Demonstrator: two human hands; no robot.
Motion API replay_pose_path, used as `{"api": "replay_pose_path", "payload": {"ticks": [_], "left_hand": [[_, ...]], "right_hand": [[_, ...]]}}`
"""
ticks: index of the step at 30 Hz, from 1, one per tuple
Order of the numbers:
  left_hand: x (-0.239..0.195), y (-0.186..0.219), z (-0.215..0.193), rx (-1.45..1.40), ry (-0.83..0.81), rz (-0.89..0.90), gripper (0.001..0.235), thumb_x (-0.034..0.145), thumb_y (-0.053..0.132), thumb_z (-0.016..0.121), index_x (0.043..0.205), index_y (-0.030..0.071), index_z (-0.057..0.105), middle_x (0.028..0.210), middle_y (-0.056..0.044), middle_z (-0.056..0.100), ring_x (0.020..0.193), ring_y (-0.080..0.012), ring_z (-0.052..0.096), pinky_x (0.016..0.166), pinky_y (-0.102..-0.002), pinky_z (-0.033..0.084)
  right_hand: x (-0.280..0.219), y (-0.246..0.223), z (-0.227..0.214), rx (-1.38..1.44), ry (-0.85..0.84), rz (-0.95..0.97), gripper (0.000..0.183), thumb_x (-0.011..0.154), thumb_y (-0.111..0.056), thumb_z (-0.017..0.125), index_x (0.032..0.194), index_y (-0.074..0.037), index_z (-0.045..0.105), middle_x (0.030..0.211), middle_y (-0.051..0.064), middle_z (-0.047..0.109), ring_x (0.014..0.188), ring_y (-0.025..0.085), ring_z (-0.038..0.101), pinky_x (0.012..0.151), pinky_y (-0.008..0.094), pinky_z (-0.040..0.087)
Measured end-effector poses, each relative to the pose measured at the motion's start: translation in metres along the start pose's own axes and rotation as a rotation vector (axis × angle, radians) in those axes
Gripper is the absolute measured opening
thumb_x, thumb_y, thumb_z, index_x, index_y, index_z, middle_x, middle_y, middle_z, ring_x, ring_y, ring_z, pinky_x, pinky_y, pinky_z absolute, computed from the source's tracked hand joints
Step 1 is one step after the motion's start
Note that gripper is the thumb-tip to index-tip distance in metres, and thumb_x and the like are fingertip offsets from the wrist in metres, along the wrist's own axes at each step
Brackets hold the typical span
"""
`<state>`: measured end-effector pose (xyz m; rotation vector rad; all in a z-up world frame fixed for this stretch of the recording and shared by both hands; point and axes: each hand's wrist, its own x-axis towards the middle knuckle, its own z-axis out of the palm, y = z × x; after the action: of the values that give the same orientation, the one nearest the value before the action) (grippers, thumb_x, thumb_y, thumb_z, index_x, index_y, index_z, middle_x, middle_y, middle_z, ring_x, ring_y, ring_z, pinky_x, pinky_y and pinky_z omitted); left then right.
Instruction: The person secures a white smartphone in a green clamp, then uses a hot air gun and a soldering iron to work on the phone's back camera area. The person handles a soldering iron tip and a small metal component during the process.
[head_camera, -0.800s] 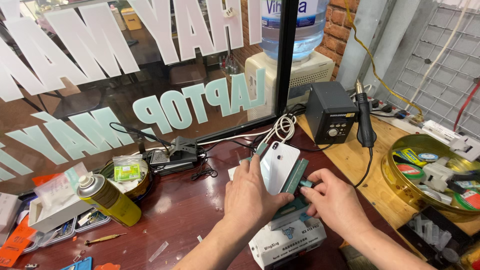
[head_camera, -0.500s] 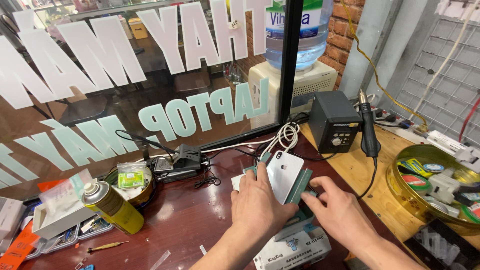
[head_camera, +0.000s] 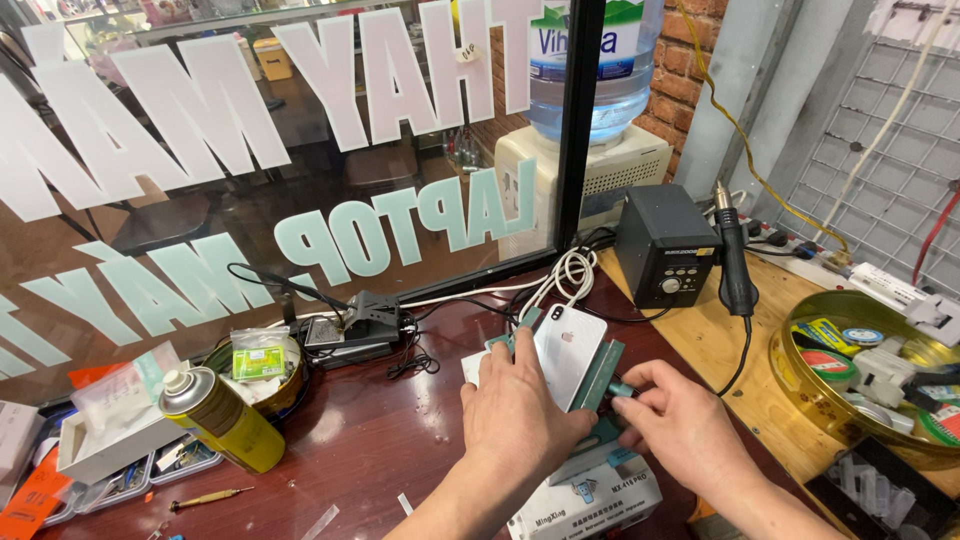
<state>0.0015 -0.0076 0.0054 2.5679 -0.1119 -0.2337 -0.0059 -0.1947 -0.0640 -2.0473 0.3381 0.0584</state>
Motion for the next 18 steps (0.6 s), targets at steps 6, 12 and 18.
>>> {"api": "replay_pose_path", "payload": {"ticks": [6, 12, 18], "left_hand": [[0.004, 0.0, 0.001, 0.026, -0.012, -0.012, 0.118, 0.066, 0.042, 0.092, 0.155, 0.006, 0.024, 0.136, -0.016, 0.049, 0.135, -0.0299, 0.045, 0.106, -0.054, 0.041], [0.003, -0.006, 0.005, 0.021, 0.054, 0.024, 0.112, 0.064, 0.045, 0.093, 0.149, 0.006, 0.032, 0.135, -0.015, 0.049, 0.134, -0.0304, 0.047, 0.105, -0.056, 0.041], [0.007, -0.008, 0.005, 0.008, 0.035, 0.004, 0.114, 0.062, 0.046, 0.093, 0.15, 0.008, 0.032, 0.135, -0.013, 0.049, 0.132, -0.0321, 0.047, 0.107, -0.055, 0.042]], "right_hand": [[-0.004, -0.006, -0.003, -0.22, 0.013, -0.005, 0.026, 0.099, -0.031, 0.067, 0.111, -0.008, 0.069, 0.07, 0.011, 0.075, 0.059, 0.018, 0.075, 0.059, 0.032, 0.058], [-0.006, -0.004, 0.001, -0.111, 0.004, -0.046, 0.03, 0.093, -0.02, 0.072, 0.117, -0.006, 0.06, 0.073, 0.01, 0.077, 0.062, 0.017, 0.076, 0.057, 0.033, 0.06], [0.004, 0.001, 0.0, -0.02, -0.062, -0.02, 0.026, 0.094, -0.015, 0.065, 0.116, -0.003, 0.061, 0.074, 0.012, 0.072, 0.06, 0.019, 0.073, 0.053, 0.033, 0.06]]}}
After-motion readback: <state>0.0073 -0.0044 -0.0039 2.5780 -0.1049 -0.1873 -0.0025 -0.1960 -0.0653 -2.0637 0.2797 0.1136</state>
